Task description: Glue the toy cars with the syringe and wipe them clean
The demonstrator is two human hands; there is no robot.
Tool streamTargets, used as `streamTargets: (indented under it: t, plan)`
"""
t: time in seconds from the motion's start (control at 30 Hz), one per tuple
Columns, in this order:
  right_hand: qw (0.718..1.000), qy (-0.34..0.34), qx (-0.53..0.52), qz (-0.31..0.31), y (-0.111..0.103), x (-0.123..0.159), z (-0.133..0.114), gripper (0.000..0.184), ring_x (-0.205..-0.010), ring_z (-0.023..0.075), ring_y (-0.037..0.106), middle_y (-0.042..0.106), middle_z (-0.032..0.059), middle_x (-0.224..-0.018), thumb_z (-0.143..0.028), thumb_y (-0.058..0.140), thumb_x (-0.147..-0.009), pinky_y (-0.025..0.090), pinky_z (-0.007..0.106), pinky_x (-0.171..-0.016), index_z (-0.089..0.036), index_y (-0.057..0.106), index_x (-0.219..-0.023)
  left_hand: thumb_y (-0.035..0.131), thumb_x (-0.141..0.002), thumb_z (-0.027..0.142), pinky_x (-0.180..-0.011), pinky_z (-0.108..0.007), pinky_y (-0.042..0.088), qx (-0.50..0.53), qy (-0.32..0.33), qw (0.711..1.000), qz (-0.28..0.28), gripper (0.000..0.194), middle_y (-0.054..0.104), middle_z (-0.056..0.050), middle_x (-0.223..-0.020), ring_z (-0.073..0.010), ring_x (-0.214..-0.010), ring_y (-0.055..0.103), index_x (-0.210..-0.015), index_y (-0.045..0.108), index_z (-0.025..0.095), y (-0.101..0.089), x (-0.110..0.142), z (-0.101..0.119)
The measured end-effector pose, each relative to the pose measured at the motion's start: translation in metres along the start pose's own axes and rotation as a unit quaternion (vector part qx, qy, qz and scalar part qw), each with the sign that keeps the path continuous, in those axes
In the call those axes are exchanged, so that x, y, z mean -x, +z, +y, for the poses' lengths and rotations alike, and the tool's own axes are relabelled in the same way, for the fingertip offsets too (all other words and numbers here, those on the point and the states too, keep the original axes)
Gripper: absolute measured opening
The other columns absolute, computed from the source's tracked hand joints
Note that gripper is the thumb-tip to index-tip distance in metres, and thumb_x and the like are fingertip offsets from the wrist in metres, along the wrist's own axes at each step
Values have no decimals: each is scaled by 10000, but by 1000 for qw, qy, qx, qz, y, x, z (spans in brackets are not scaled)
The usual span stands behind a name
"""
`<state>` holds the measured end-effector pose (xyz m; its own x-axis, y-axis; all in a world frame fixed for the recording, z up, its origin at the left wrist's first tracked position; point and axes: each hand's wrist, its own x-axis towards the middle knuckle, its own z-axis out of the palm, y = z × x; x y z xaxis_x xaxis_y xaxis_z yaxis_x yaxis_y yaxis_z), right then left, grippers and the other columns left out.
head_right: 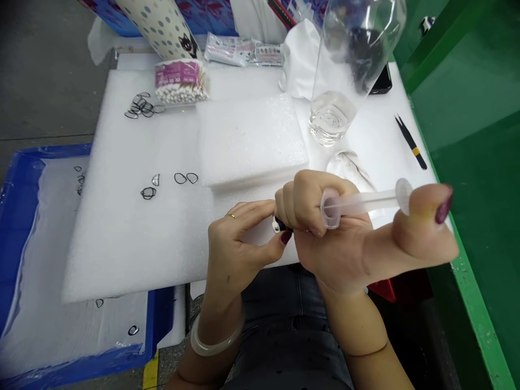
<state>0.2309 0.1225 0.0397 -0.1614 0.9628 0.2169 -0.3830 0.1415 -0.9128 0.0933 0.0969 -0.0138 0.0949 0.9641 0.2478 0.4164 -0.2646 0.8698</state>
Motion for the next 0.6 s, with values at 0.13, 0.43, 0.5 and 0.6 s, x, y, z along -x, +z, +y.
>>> streamTargets:
  t: [0.13,0.43,0.5,0.6]
  plan:
    - [1000,9,19,16,2,3,-3,597,-424,95,246,232,-33,-453,-442,608,-926,274,289,-467,-196,273,-497,741,-740,241,-871,-409,573,3,-7,1000,-3,217,781,-33,-1025,-242,-968,705,-956,758,233,0,0,0]
    - [993,2,32,111,12,11,4,504,-454,112,211,203,-21,-470,-211,468,-965,228,317,-478,-189,240,-516,747,-735,233,-864,-404,571,7,-5,1000,1,241,780,-32,-1031,-240,-963,706,-975,761,231,1,1,0]
    - [995,20,43,87,8,11,0,466,-452,110,229,226,-13,-460,-145,446,-928,246,328,-477,-181,251,-506,745,-733,227,-863,-402,569,8,-4,1000,0,250,779,-40,-1033,-239,-962,705,-983,763,218,0,1,0]
    - [989,90,114,34,-3,11,-9,438,-465,112,308,311,-1,-463,-143,514,-861,342,347,-505,-191,304,-480,743,-734,218,-865,-400,566,9,-5,1000,-2,259,778,-57,-1035,-241,-966,703,-991,766,196,0,1,0]
